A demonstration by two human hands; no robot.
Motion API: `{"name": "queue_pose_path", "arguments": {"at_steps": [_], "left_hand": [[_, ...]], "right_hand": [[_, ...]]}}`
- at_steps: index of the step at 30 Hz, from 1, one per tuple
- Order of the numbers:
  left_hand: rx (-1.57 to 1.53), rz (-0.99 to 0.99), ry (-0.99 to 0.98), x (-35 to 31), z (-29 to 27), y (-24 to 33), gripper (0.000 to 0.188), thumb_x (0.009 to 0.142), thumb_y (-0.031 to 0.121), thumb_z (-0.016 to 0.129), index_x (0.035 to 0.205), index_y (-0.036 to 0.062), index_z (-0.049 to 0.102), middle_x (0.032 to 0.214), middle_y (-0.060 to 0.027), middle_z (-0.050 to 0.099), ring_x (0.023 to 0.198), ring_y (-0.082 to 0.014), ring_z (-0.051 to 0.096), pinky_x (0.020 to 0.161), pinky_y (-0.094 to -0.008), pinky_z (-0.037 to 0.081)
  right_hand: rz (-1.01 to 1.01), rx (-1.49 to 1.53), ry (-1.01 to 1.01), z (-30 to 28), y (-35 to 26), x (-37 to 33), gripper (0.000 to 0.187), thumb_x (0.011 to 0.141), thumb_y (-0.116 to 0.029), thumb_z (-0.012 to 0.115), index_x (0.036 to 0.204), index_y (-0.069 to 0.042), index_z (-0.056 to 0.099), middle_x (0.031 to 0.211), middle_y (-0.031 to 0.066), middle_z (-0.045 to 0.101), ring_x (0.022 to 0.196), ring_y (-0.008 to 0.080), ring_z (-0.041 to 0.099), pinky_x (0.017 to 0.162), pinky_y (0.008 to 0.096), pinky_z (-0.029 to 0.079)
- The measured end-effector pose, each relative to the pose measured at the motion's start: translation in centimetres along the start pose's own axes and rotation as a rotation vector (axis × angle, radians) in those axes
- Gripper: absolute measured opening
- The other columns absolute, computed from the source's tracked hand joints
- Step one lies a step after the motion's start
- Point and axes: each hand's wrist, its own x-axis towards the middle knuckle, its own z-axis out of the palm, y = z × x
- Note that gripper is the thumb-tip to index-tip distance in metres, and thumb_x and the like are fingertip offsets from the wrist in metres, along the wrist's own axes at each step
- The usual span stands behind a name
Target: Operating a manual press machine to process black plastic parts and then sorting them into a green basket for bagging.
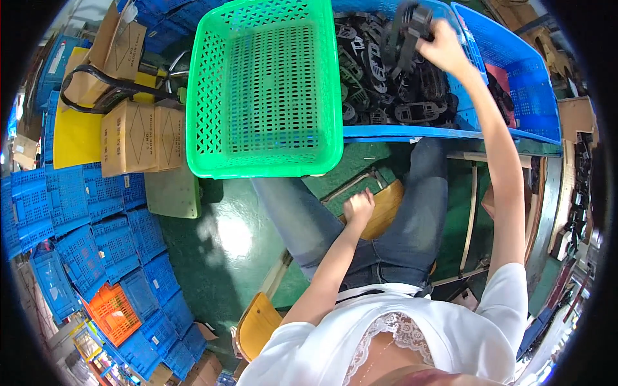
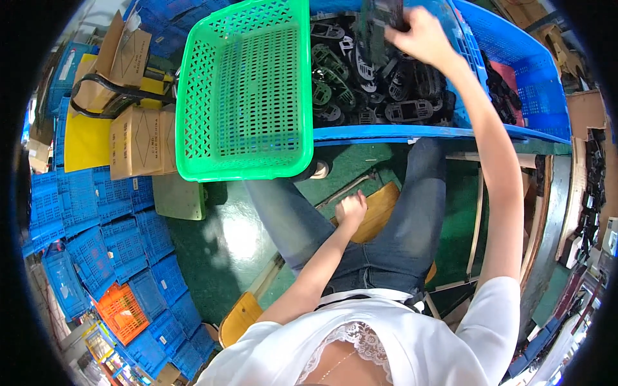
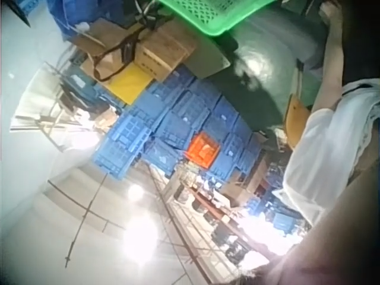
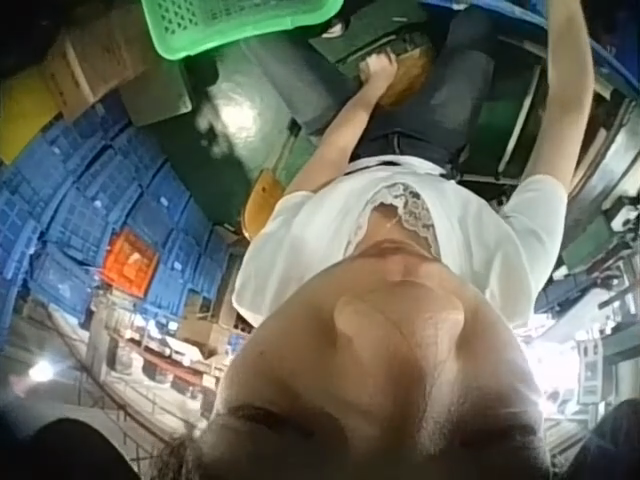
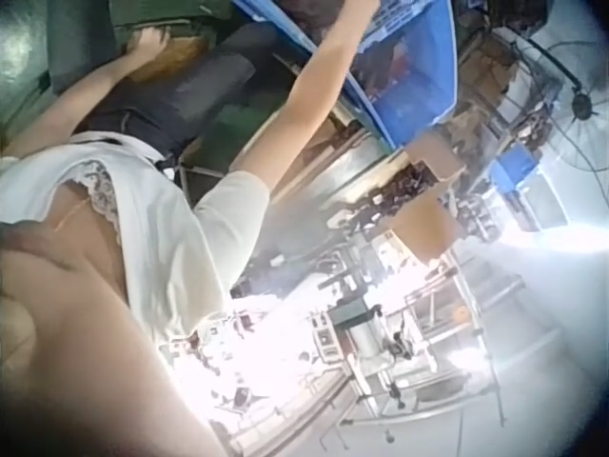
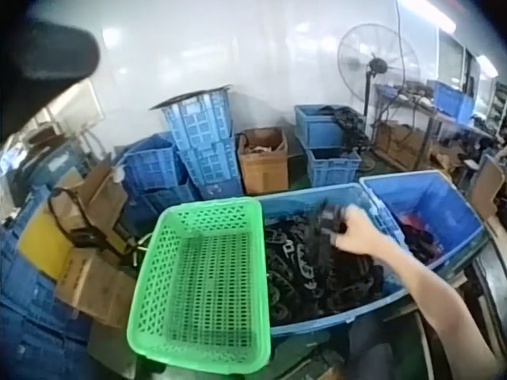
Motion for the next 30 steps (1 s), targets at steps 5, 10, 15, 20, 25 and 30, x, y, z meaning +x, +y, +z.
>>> {"name": "queue_pose_path", "arguments": {"at_steps": [5,10,15,20,25,30], "left_hand": [[0.025,-0.005,-0.003,-0.1,-0.7,0.3,0.043,0.083,0.027,0.041,0.048,0.0102,0.058,0.050,-0.0114,0.057,0.042,-0.0266,0.057,0.041,-0.0366,0.047],[0.014,0.033,0.029,-0.2,0.2,0.4,0.041,0.083,0.027,0.041,0.049,0.0110,0.058,0.051,-0.0112,0.058,0.043,-0.0263,0.057,0.041,-0.0367,0.047],[0.008,0.016,0.072,-0.1,0.5,0.1,0.041,0.084,0.027,0.041,0.050,0.0115,0.057,0.051,-0.0109,0.058,0.043,-0.0262,0.057,0.041,-0.0372,0.047],[-0.001,0.003,0.041,-0.1,0.4,-0.3,0.041,0.084,0.027,0.041,0.050,0.0107,0.058,0.051,-0.0113,0.058,0.044,-0.0266,0.057,0.042,-0.0373,0.047],[-0.010,0.019,0.038,-0.2,0.0,-0.1,0.041,0.084,0.027,0.041,0.051,0.0100,0.057,0.053,-0.0118,0.058,0.045,-0.0272,0.058,0.044,-0.0379,0.048],[-0.035,-0.010,-0.035,-0.1,-0.5,0.4,0.041,0.085,0.028,0.039,0.052,0.0097,0.058,0.053,-0.0121,0.058,0.046,-0.0286,0.058,0.045,-0.0390,0.048]], "right_hand": [[-0.627,0.446,0.221,-1.9,-15.3,5.1,0.027,0.060,-0.026,0.063,0.078,-0.006,0.062,0.058,0.0145,0.056,0.054,0.0305,0.056,0.053,0.0385,0.045],[-0.597,-0.069,-0.264,6.9,-20.4,5.7,0.033,0.062,-0.032,0.067,0.081,-0.006,0.060,0.071,0.0077,0.058,0.072,0.0256,0.058,0.063,0.0365,0.046],[-0.703,0.017,-0.348,8.2,-18.7,4.9,0.046,0.062,-0.036,0.068,0.097,-0.008,0.057,0.089,0.0043,0.055,0.097,0.0211,0.048,0.081,0.0369,0.038],[-0.534,0.284,0.029,1.2,-16.8,5.0,0.019,0.072,-0.021,0.062,0.079,-0.003,0.060,0.071,0.0134,0.058,0.067,0.0293,0.056,0.060,0.0357,0.045],[-0.027,0.190,0.071,2.9,-5.4,4.6,0.018,0.075,-0.014,0.061,0.087,0.000,0.059,0.074,0.0124,0.061,0.067,0.0220,0.059,0.059,0.0307,0.045],[0.102,-0.040,-0.530,8.1,2.5,-0.3,0.098,0.059,-0.059,0.065,0.129,-0.001,0.030,0.130,0.0261,0.030,0.121,0.0369,0.031,0.099,0.0401,0.029]]}}
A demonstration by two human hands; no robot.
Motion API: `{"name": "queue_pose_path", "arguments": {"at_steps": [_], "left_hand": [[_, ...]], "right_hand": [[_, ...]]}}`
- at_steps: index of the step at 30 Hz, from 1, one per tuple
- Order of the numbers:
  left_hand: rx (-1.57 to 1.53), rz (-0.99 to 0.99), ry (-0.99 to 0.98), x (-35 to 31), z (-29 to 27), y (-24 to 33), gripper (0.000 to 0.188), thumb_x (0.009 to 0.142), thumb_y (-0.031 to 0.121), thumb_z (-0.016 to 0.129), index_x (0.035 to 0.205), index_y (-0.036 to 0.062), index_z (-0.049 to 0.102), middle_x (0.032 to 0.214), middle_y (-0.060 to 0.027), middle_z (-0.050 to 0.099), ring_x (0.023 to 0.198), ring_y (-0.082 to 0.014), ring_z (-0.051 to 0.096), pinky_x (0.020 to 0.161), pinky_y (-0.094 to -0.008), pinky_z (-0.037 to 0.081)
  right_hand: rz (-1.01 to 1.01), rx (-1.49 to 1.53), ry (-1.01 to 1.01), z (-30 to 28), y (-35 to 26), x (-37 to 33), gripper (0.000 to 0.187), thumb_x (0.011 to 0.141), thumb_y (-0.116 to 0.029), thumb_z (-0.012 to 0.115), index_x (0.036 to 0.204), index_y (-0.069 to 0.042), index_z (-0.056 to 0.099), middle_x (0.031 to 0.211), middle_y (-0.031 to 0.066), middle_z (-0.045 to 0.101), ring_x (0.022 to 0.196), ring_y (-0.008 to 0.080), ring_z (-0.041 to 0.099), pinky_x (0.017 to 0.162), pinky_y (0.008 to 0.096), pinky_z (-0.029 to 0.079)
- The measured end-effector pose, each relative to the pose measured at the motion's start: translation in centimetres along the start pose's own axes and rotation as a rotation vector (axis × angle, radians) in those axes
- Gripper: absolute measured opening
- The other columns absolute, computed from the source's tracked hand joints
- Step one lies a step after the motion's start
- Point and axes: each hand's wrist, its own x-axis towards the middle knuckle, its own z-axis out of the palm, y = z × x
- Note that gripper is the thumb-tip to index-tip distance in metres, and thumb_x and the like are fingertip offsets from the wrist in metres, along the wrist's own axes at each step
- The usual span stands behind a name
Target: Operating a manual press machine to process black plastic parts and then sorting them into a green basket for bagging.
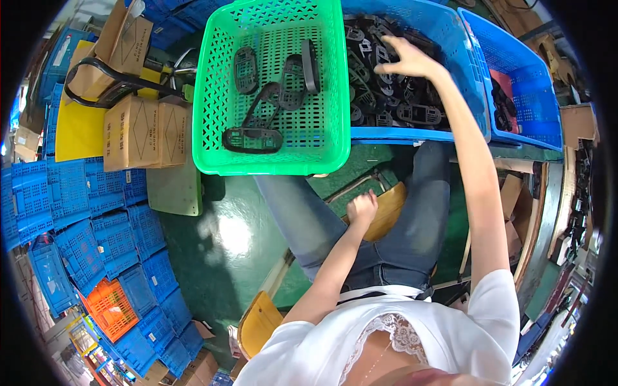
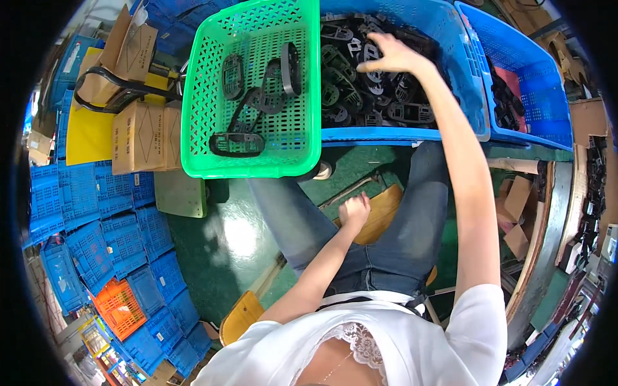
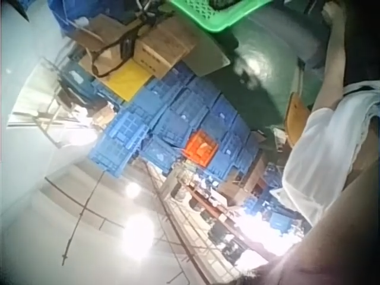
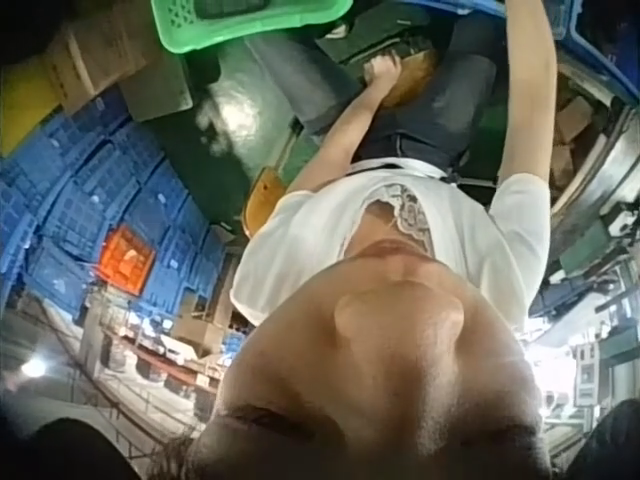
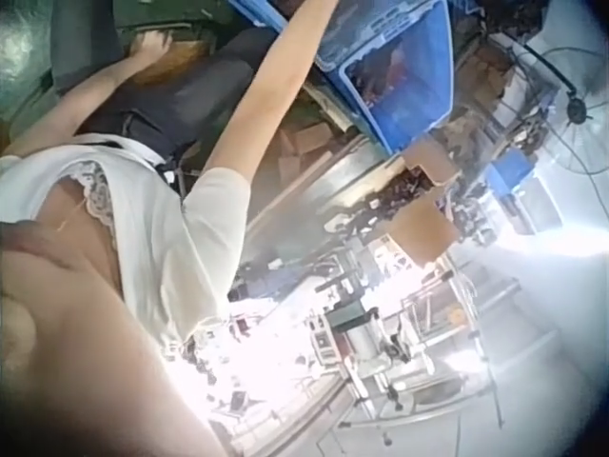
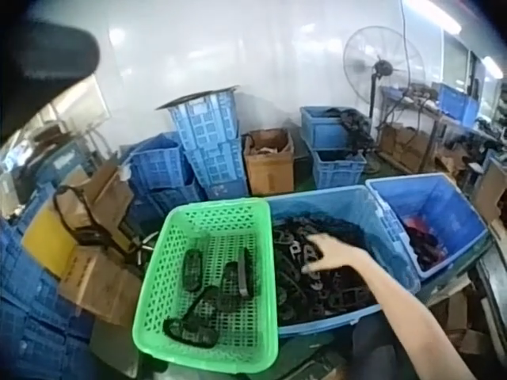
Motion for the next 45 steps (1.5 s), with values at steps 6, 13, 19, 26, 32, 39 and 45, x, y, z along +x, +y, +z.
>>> {"name": "queue_pose_path", "arguments": {"at_steps": [6,13,19,26,32,39,45], "left_hand": [[0.004,0.012,0.018,0.0,0.3,-0.8,0.042,0.085,0.027,0.038,0.053,0.0095,0.058,0.053,-0.0121,0.058,0.046,-0.0280,0.058,0.046,-0.0383,0.048],[0.057,0.015,-0.010,0.0,-0.3,0.0,0.043,0.084,0.027,0.039,0.049,0.0103,0.059,0.053,-0.0117,0.059,0.045,-0.0258,0.058,0.044,-0.0365,0.048],[0.041,0.029,0.044,0.0,0.2,-0.4,0.044,0.083,0.028,0.040,0.047,0.0100,0.058,0.051,-0.0110,0.058,0.043,-0.0256,0.057,0.043,-0.0365,0.047],[0.055,0.018,0.053,-0.1,0.4,-0.5,0.044,0.083,0.027,0.040,0.048,0.0090,0.058,0.052,-0.0118,0.058,0.045,-0.0265,0.058,0.044,-0.0378,0.048],[0.046,0.011,0.022,-0.1,0.5,-0.5,0.043,0.083,0.027,0.040,0.049,0.0083,0.059,0.053,-0.0128,0.058,0.046,-0.0272,0.058,0.045,-0.0373,0.049],[0.035,0.004,-0.032,-0.1,0.4,-0.4,0.042,0.084,0.027,0.039,0.051,0.0095,0.059,0.055,-0.0123,0.059,0.048,-0.0274,0.059,0.046,-0.0384,0.049],[0.034,0.005,-0.093,0.0,-0.1,-0.2,0.040,0.086,0.026,0.036,0.058,0.0099,0.059,0.061,-0.0118,0.061,0.051,-0.0264,0.060,0.048,-0.0386,0.049]], "right_hand": [[0.290,0.092,-0.183,5.9,-4.5,0.4,0.116,0.049,-0.056,0.075,0.137,-0.015,0.012,0.137,0.0291,0.003,0.126,0.0422,0.015,0.101,0.0467,0.024],[0.100,0.063,-0.241,3.2,-0.9,-0.4,0.079,0.055,-0.033,0.076,0.123,-0.020,0.038,0.124,0.0192,0.035,0.110,0.0369,0.042,0.091,0.0406,0.039],[0.241,-0.035,0.003,5.8,-2.7,-0.2,0.080,0.062,-0.037,0.073,0.128,-0.015,0.032,0.122,0.0198,0.039,0.110,0.0362,0.043,0.091,0.0395,0.038],[0.051,0.235,-0.119,3.3,-0.5,1.6,0.062,0.061,-0.024,0.073,0.116,-0.006,0.050,0.116,0.0153,0.051,0.112,0.0268,0.045,0.094,0.0351,0.036],[-0.010,0.135,0.090,3.3,0.9,1.6,0.041,0.069,-0.012,0.065,0.107,-0.002,0.052,0.106,0.0178,0.056,0.102,0.0303,0.052,0.089,0.0352,0.041],[0.217,0.285,0.256,5.5,2.3,0.7,0.052,0.065,-0.022,0.071,0.110,-0.003,0.052,0.105,0.0168,0.057,0.096,0.0266,0.056,0.082,0.0331,0.045],[0.297,0.356,0.324,4.0,3.8,-1.0,0.041,0.065,-0.012,0.064,0.103,0.001,0.057,0.097,0.0140,0.062,0.082,0.0201,0.062,0.076,0.0276,0.047]]}}
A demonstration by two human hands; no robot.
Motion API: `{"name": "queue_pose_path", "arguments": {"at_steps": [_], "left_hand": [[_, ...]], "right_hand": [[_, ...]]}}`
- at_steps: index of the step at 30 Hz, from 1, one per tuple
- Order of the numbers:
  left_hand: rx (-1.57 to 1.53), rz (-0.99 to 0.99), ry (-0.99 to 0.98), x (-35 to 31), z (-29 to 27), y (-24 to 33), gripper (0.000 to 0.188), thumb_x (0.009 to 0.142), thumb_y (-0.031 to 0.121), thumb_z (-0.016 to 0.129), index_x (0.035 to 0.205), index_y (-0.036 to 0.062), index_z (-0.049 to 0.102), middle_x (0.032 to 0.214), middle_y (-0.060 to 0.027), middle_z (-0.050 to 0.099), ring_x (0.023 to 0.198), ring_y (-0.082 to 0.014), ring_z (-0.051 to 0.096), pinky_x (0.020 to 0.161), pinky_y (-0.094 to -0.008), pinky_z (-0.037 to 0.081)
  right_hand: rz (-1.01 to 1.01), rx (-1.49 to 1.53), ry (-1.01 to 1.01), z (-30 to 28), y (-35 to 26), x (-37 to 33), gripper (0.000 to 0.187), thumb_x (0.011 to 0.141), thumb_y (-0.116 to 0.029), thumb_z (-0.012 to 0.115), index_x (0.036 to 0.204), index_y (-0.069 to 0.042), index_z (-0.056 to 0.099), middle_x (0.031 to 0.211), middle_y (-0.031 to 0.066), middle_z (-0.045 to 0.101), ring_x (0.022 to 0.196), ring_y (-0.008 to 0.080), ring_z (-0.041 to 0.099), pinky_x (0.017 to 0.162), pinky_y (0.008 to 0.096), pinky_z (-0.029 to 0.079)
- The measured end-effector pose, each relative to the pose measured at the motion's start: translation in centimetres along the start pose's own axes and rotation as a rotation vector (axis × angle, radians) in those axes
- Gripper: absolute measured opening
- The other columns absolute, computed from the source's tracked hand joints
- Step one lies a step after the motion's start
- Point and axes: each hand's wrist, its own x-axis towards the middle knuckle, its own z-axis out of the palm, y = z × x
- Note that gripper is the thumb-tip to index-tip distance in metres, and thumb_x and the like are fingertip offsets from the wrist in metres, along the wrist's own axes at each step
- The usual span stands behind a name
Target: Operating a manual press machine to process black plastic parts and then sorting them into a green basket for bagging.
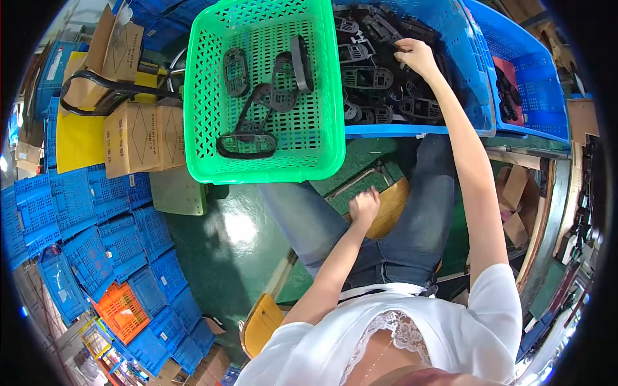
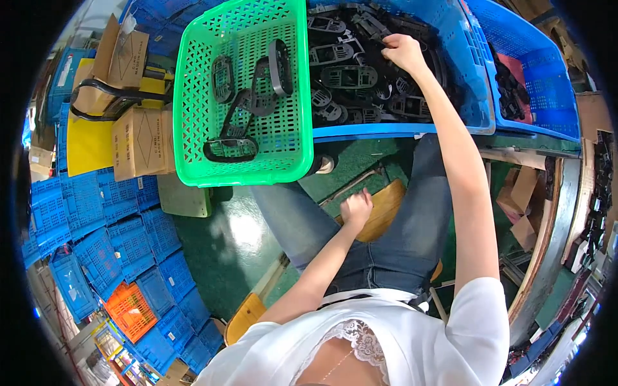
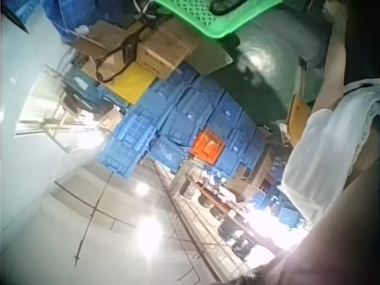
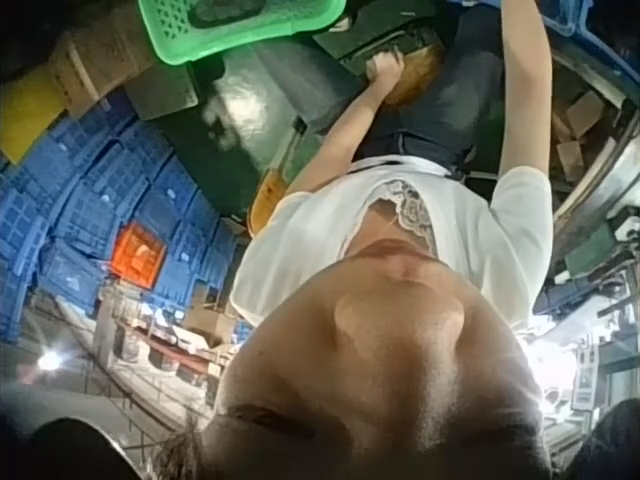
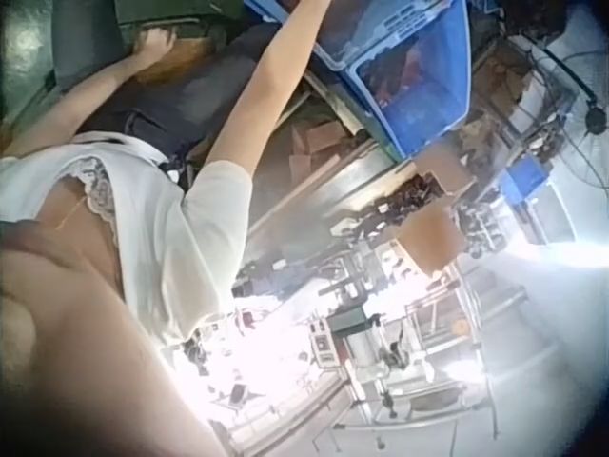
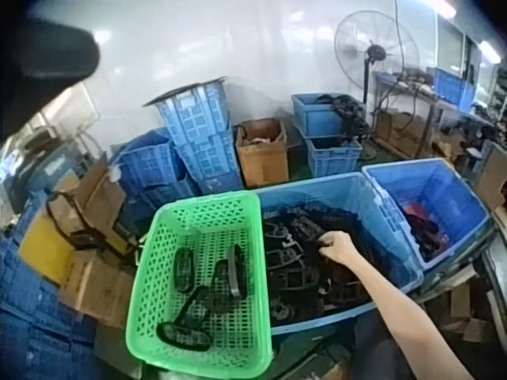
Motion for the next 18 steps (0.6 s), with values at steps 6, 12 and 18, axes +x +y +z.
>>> {"name": "queue_pose_path", "arguments": {"at_steps": [6,12,18], "left_hand": [[0.003,0.018,0.054,-0.1,0.5,-0.6,0.040,0.085,0.026,0.037,0.056,0.0100,0.059,0.059,-0.0116,0.060,0.050,-0.0264,0.059,0.048,-0.0374,0.049],[-0.019,0.071,0.106,-0.1,0.4,0.5,0.038,0.084,0.025,0.038,0.055,0.0098,0.058,0.057,-0.0112,0.060,0.047,-0.0261,0.058,0.047,-0.0361,0.048],[0.019,0.025,0.135,-0.1,1.0,-0.7,0.038,0.083,0.025,0.041,0.052,0.0099,0.058,0.055,-0.0108,0.059,0.047,-0.0258,0.058,0.048,-0.0361,0.048]], "right_hand": [[0.166,0.346,0.082,-1.2,-2.0,-1.4,0.024,0.077,-0.006,0.052,0.099,0.005,0.054,0.080,0.0094,0.061,0.068,0.0160,0.061,0.065,0.0259,0.048],[0.087,0.004,-0.058,0.8,0.9,-2.8,0.031,0.076,-0.018,0.051,0.098,0.004,0.050,0.089,0.0206,0.059,0.082,0.0324,0.059,0.074,0.0348,0.045],[0.107,-0.145,-0.227,2.5,-3.3,-3.3,0.046,0.075,-0.025,0.057,0.105,0.009,0.045,0.097,0.0290,0.055,0.094,0.0406,0.053,0.081,0.0408,0.042]]}}
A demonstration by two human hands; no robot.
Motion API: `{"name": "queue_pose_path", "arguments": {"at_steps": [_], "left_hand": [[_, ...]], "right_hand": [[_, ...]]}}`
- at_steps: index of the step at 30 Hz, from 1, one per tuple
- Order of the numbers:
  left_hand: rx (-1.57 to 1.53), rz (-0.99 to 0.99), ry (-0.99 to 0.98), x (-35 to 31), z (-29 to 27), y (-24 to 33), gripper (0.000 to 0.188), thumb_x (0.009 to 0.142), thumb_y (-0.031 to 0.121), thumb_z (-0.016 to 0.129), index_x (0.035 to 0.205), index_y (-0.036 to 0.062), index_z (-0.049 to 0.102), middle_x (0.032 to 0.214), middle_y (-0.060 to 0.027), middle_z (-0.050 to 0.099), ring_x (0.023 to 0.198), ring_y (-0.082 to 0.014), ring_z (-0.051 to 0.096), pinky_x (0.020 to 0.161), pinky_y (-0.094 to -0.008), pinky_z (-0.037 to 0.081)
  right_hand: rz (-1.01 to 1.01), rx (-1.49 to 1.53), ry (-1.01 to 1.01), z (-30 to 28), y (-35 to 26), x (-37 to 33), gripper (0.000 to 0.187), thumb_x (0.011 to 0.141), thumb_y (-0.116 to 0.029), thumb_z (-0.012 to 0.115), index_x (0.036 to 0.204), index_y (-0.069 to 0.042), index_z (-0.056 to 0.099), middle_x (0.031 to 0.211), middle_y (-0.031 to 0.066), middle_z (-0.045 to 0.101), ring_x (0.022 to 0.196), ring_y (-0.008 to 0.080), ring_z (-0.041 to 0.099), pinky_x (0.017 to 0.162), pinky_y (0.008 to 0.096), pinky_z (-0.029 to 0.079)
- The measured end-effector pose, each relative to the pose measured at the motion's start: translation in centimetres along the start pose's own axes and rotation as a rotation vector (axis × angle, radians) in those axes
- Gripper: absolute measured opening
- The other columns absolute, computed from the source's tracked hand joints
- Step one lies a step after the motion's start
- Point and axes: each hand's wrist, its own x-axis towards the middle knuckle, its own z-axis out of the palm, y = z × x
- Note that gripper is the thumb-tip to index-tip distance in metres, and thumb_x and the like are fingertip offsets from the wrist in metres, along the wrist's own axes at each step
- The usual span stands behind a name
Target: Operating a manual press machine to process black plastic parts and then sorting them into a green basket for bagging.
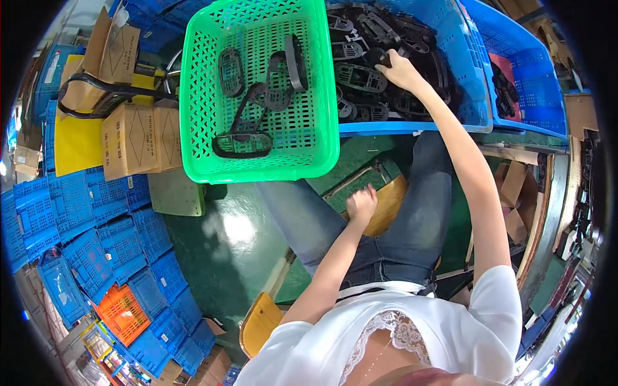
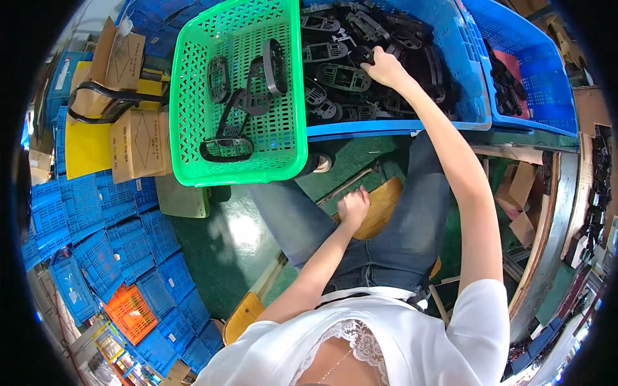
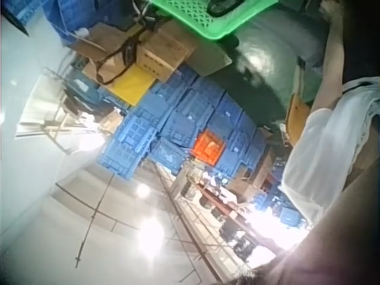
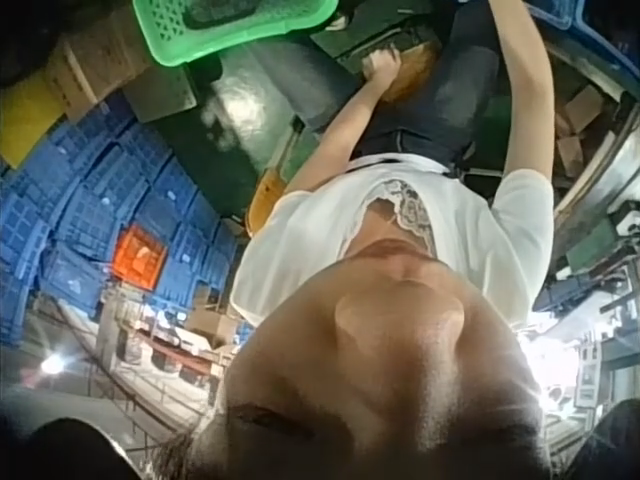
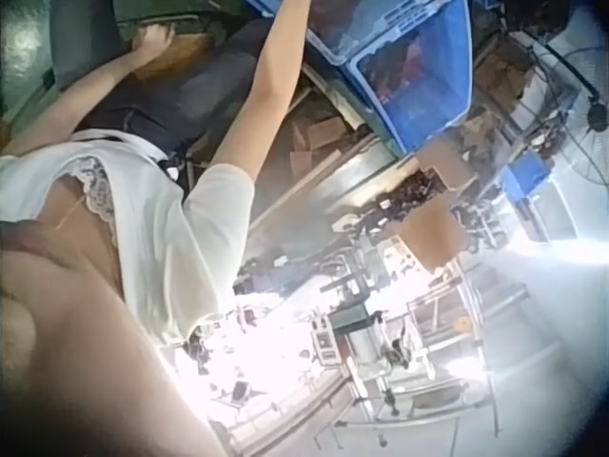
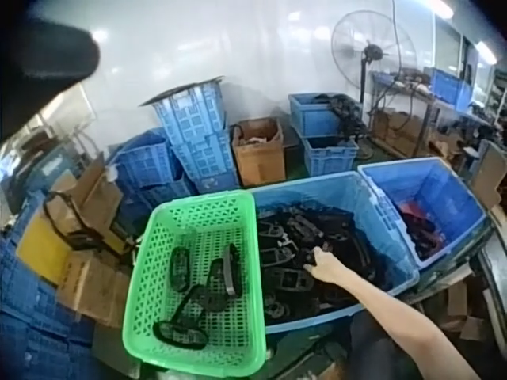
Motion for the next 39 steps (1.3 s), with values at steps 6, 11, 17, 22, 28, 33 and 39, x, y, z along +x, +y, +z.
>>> {"name": "queue_pose_path", "arguments": {"at_steps": [6,11,17,22,28,33,39], "left_hand": [[-0.022,0.004,0.027,0.0,0.1,0.4,0.039,0.083,0.026,0.041,0.051,0.0089,0.058,0.053,-0.0106,0.058,0.046,-0.0262,0.058,0.045,-0.0362,0.048],[0.005,-0.005,-0.003,0.1,-0.3,0.5,0.040,0.083,0.026,0.041,0.051,0.0089,0.058,0.053,-0.0107,0.059,0.047,-0.0262,0.058,0.045,-0.0360,0.048],[0.001,-0.003,0.001,0.1,-0.3,0.3,0.040,0.083,0.026,0.041,0.051,0.0092,0.059,0.054,-0.0108,0.059,0.047,-0.0262,0.059,0.045,-0.0362,0.048],[0.007,-0.020,-0.005,0.1,-0.3,0.5,0.041,0.083,0.026,0.041,0.050,0.0095,0.058,0.054,-0.0107,0.059,0.047,-0.0263,0.059,0.045,-0.0365,0.048],[0.012,-0.011,-0.015,0.1,-0.2,0.4,0.043,0.083,0.027,0.040,0.048,0.0093,0.058,0.053,-0.0111,0.059,0.045,-0.0256,0.058,0.043,-0.0362,0.048],[0.029,-0.013,-0.017,0.1,-0.2,0.5,0.043,0.084,0.027,0.040,0.049,0.0093,0.059,0.053,-0.0110,0.059,0.045,-0.0254,0.058,0.043,-0.0359,0.048],[0.032,0.029,0.025,0.1,-0.1,0.2,0.043,0.084,0.026,0.040,0.049,0.0096,0.058,0.053,-0.0103,0.059,0.044,-0.0250,0.058,0.043,-0.0359,0.048]], "right_hand": [[-0.048,0.114,-0.221,-1.0,1.5,2.3,0.051,0.069,-0.029,0.062,0.104,0.006,0.050,0.103,0.0252,0.055,0.100,0.0340,0.052,0.085,0.0356,0.040],[0.116,0.105,-0.295,-1.4,1.0,2.0,0.032,0.069,-0.018,0.060,0.095,0.001,0.055,0.090,0.0138,0.059,0.088,0.0225,0.053,0.079,0.0323,0.039],[0.127,0.188,-0.333,-3.0,0.3,1.3,0.031,0.067,-0.019,0.061,0.090,0.000,0.058,0.084,0.0091,0.059,0.082,0.0149,0.052,0.075,0.0274,0.039],[-0.034,0.253,-0.198,-4.1,1.8,0.7,0.033,0.069,-0.023,0.063,0.086,0.005,0.060,0.069,0.0057,0.056,0.063,0.0134,0.049,0.058,0.0288,0.040],[0.033,0.304,-0.288,-2.7,1.1,0.3,0.042,0.067,-0.024,0.064,0.098,0.004,0.056,0.085,0.0074,0.058,0.075,0.0158,0.053,0.067,0.0266,0.041],[-0.063,-0.038,-0.087,-0.4,1.2,1.2,0.046,0.059,-0.018,0.065,0.099,0.003,0.056,0.095,0.0231,0.059,0.093,0.0320,0.056,0.081,0.0342,0.044],[-0.128,-0.110,0.031,-1.1,2.0,1.3,0.032,0.061,-0.023,0.061,0.081,0.001,0.061,0.082,0.0227,0.060,0.081,0.0311,0.059,0.072,0.0353,0.046]]}}
